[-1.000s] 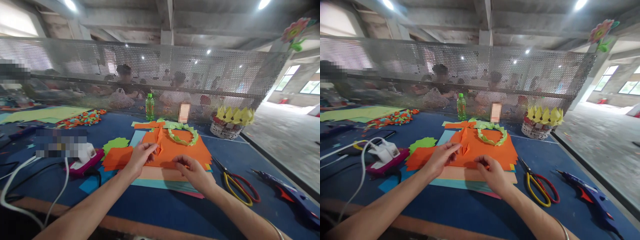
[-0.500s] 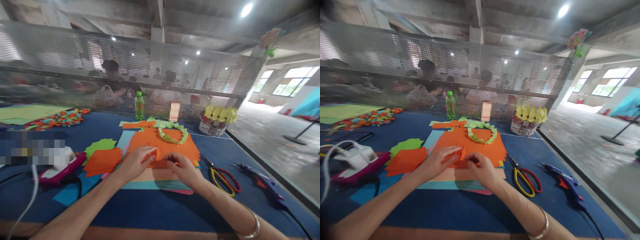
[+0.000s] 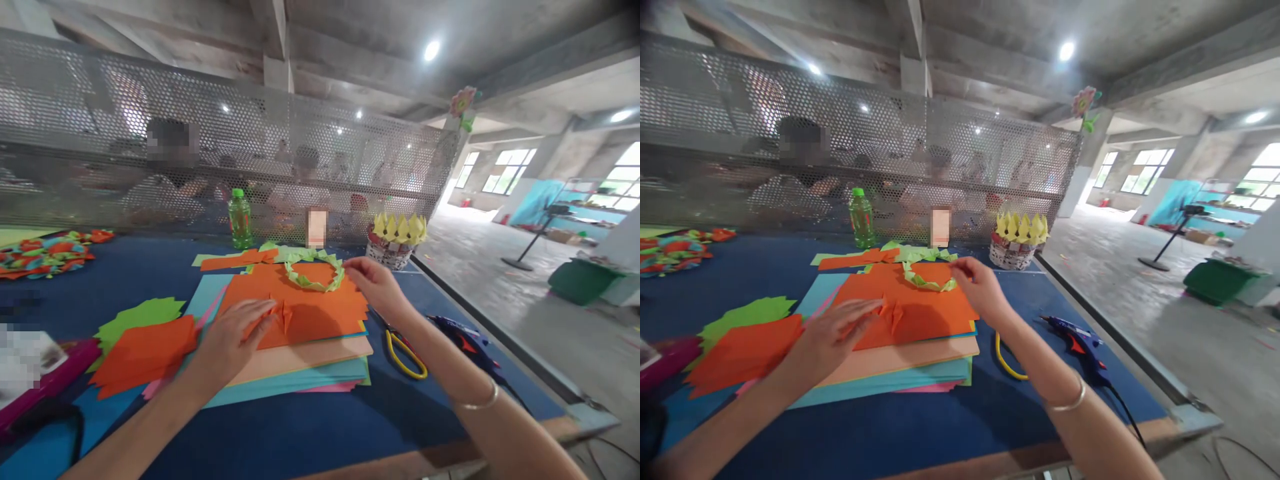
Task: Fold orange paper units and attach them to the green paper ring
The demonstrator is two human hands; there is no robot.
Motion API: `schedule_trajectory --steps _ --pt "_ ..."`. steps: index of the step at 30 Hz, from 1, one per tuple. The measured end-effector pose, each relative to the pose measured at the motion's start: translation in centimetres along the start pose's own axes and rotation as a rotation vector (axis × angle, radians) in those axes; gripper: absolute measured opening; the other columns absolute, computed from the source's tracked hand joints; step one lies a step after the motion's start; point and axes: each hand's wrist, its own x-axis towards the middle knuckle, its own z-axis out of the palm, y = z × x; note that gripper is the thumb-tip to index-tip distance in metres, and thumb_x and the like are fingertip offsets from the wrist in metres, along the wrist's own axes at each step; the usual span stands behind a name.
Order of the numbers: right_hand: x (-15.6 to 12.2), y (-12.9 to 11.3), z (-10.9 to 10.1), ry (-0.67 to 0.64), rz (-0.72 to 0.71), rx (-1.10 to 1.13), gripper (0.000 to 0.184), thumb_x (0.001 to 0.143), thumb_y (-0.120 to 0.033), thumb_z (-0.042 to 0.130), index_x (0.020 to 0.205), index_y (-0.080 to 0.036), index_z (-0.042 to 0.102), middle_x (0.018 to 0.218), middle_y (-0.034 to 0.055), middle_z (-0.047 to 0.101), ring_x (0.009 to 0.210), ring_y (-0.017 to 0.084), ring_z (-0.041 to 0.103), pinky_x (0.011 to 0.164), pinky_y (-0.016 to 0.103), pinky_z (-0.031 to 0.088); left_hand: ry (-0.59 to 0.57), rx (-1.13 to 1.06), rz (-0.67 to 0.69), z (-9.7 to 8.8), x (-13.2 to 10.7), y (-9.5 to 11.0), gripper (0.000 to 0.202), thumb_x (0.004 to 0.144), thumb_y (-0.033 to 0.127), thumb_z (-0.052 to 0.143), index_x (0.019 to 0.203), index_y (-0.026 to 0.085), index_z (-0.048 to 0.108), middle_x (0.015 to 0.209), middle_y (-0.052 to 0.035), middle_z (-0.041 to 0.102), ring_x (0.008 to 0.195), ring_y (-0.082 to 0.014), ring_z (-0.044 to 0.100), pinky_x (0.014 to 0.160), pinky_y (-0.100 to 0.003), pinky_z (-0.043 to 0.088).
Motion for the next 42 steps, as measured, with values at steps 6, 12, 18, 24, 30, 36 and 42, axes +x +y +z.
schedule_trajectory --steps 6,12,18,24,30,36,42 --pt "2.3 2.2 -7.1 0.097 0.113 -0.219 0.032 0.097 -0.034 0.061 0.124 -0.017 0.06 0.123 0.0088 0.063 0.101 0.022 0.066 0.085 0.043 0.057 0.038 0.034 -0.021 -0.4 0.1 0.4 0.032 0.098 0.04 0.048 0.108 0.021 0.072 0.107 -0.0081 0.077 0.102 -0.0247 0.07 0.095 -0.04 0.051" --pt "3.3 3.3 -0.1 -0.19 -0.036 -0.491 0.02 0.097 -0.032 0.062 0.108 -0.015 0.066 0.107 0.0055 0.069 0.093 0.019 0.068 0.083 0.039 0.057 0.027 0.042 -0.044 -0.4 -0.1 0.4 0.03 0.096 0.034 0.048 0.106 0.02 0.073 0.104 -0.0085 0.077 0.099 -0.0241 0.07 0.091 -0.039 0.054" --pt "4.6 3.3 6.4 -0.231 -0.17 -0.838 0.032 0.096 -0.034 0.063 0.124 -0.018 0.061 0.13 0.0096 0.06 0.112 0.026 0.062 0.094 0.048 0.053 0.023 0.034 -0.087 -1.2 0.0 0.2 0.031 0.094 0.026 0.045 0.107 0.018 0.072 0.103 -0.0095 0.076 0.099 -0.0239 0.07 0.091 -0.039 0.054" --pt "4.2 3.5 6.8 -0.267 -0.208 -1.008 0.031 0.097 -0.033 0.061 0.124 -0.018 0.061 0.127 0.0093 0.062 0.108 0.024 0.064 0.091 0.045 0.055 -0.007 0.012 -0.119 -1.7 0.2 0.6 0.03 0.094 0.026 0.046 0.109 0.02 0.071 0.107 -0.0082 0.076 0.102 -0.0238 0.069 0.094 -0.039 0.054" --pt "0.6 2.1 5.3 -0.303 -0.287 -1.005 0.019 0.096 -0.03 0.062 0.11 -0.017 0.066 0.119 0.0072 0.066 0.111 0.024 0.062 0.096 0.047 0.05 -0.061 0.022 -0.173 -1.6 0.5 0.5 0.03 0.093 0.023 0.046 0.113 0.019 0.069 0.112 -0.0088 0.074 0.107 -0.0233 0.067 0.096 -0.038 0.052" --pt "-1.7 2.3 4.4 -0.269 -0.286 -0.936 0.013 0.094 -0.016 0.059 0.088 -0.019 0.07 0.1 0.0081 0.072 0.107 0.025 0.061 0.091 0.04 0.043 -0.248 0.075 -0.126 -0.9 2.2 0.0 0.033 0.09 0.032 0.059 0.119 0.019 0.067 0.127 -0.0118 0.067 0.121 -0.0285 0.06 0.106 -0.042 0.044" --pt "-0.6 3.5 3.5 -0.197 -0.242 -0.905 0.015 0.097 -0.029 0.061 0.104 -0.018 0.068 0.11 0.0063 0.069 0.106 0.022 0.063 0.094 0.044 0.05 -0.456 0.077 -0.09 0.0 4.3 -0.9 0.053 0.074 0.039 0.074 0.123 0.021 0.066 0.127 -0.013 0.066 0.117 -0.0344 0.062 0.1 -0.044 0.046"
